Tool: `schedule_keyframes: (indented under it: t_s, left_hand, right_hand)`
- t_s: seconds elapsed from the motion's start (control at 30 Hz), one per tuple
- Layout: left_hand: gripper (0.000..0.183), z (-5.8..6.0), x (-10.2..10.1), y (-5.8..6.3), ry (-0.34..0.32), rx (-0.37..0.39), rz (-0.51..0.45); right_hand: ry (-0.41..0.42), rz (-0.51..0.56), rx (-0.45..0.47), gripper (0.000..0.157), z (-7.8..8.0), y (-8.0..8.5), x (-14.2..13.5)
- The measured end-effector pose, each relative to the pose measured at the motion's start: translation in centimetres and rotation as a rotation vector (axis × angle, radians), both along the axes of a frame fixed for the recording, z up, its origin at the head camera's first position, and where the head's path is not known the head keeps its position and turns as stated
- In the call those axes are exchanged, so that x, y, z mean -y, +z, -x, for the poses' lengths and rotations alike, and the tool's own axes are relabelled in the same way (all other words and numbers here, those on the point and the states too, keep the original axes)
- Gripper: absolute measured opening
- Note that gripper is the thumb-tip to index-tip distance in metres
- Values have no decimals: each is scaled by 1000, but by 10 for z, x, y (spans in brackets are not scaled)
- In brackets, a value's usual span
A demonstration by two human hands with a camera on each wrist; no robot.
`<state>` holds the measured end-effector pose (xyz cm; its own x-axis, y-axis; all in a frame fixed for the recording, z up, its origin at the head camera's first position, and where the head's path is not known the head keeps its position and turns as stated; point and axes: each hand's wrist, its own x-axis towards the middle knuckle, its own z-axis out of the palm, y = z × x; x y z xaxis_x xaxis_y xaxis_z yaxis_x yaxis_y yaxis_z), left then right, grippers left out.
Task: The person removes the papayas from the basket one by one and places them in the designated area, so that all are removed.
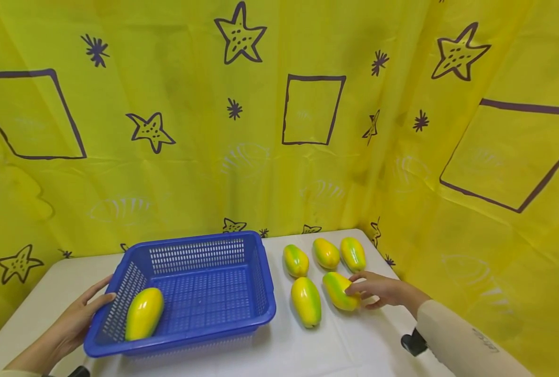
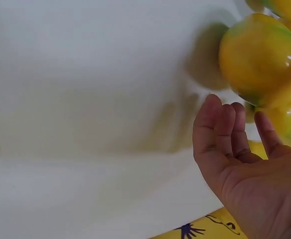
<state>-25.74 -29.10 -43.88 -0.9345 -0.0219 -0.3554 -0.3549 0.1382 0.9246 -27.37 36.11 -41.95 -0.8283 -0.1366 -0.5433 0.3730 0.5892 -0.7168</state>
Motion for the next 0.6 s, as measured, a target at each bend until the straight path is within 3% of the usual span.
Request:
schedule_keyframes:
  t_s: [0.2, 0.33, 0.6]
  left_hand:
    - [80, 0, 1, -2, 0, 1, 4]
    - [80, 0, 1, -2, 1, -2, 1]
    - [80, 0, 0, -2, 9, -11, -19]
  right_hand:
    - [59, -52, -52, 71, 7, 18, 0]
    - [105, -39, -135, 71, 14, 35, 7]
    - [165, 23, -330, 70, 24, 68, 70]
